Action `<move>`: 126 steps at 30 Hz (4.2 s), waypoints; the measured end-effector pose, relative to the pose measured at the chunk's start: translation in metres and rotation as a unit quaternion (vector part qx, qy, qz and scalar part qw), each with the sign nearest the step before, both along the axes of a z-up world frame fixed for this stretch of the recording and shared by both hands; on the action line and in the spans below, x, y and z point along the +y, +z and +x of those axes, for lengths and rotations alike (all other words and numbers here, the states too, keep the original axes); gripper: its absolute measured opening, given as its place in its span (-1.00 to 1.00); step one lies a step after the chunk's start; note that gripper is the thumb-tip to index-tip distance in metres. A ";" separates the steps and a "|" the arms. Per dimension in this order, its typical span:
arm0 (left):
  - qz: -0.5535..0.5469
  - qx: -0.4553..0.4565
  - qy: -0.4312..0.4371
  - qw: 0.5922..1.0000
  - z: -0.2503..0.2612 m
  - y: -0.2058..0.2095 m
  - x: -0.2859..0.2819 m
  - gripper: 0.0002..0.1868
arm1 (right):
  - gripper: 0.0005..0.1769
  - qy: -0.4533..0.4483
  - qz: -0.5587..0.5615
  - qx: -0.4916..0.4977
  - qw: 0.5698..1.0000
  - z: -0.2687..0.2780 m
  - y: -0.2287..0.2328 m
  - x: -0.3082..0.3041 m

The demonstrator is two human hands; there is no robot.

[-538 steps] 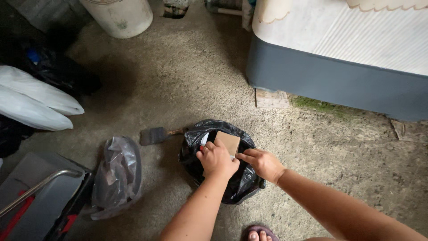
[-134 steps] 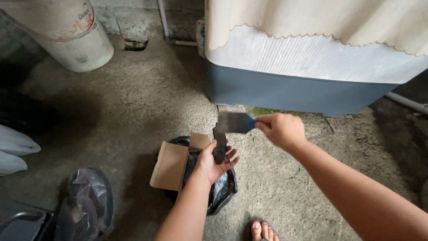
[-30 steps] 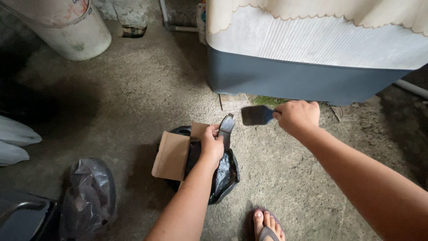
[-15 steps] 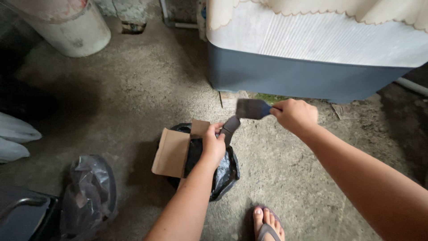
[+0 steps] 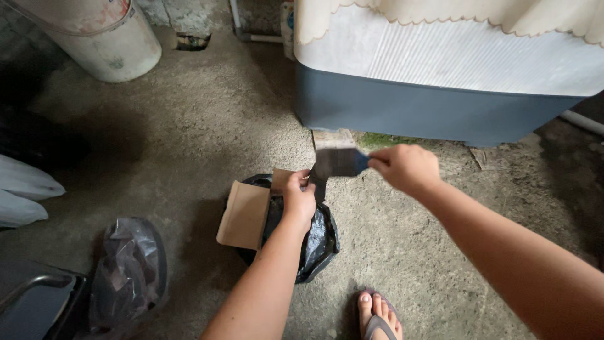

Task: The person unpacks brake pads from a plastic bag and a cardboard box. They then use a paintbrush to clean dust and debris off each brake pad individually, holding them in one hand while brushing with the other.

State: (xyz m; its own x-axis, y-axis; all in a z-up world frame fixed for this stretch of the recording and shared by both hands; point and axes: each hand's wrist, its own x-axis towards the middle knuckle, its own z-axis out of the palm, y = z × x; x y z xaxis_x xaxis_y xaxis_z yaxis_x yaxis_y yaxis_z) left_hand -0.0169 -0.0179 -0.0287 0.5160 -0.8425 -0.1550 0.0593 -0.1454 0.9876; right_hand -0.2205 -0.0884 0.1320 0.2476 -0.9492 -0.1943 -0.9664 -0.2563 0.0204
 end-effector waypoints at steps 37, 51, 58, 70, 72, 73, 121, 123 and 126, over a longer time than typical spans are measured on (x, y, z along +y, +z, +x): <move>0.017 0.087 0.219 0.972 0.177 -0.113 0.129 -0.60 | -0.53 -0.084 0.074 0.002 0.994 -0.026 -0.025 -0.010; -0.107 0.184 0.370 0.904 0.209 -0.119 0.195 -0.56 | -0.50 -0.073 0.032 -0.018 0.997 -0.043 -0.056 -0.026; -0.183 0.127 0.442 0.869 0.260 -0.153 0.223 -0.59 | -0.50 -0.067 0.053 -0.025 0.996 -0.046 -0.066 -0.031; 0.043 0.090 0.321 0.942 0.206 -0.182 0.218 -0.45 | -0.50 -0.072 0.065 -0.009 0.995 -0.042 -0.066 -0.029; 0.066 0.097 0.288 0.950 0.202 -0.181 0.226 -0.44 | -0.49 -0.083 0.053 -0.003 0.995 -0.043 -0.065 -0.028; 0.078 0.100 0.271 0.954 0.201 -0.180 0.230 -0.44 | -0.49 -0.083 0.055 -0.007 0.995 -0.043 -0.063 -0.027; 0.156 -0.544 0.096 0.819 0.103 0.002 0.124 -0.85 | -0.58 -0.098 0.124 -0.096 0.983 -0.007 -0.017 0.003; 0.198 -0.582 0.008 0.789 0.077 -0.008 0.109 -0.84 | -0.58 -0.098 0.126 -0.092 0.983 -0.005 -0.015 0.005; 0.350 -0.563 -0.121 0.739 0.054 -0.017 0.091 -0.72 | -0.59 -0.087 0.126 -0.096 0.984 -0.003 -0.015 0.007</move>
State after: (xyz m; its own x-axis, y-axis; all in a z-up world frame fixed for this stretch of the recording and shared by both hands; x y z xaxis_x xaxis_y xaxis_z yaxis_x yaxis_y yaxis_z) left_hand 0.0369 0.0735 -0.0462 0.4972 -0.8481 -0.1830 -0.8541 -0.5155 0.0689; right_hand -0.2239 -0.0815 0.1174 0.1398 -0.9084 -0.3941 -0.9760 -0.0594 -0.2094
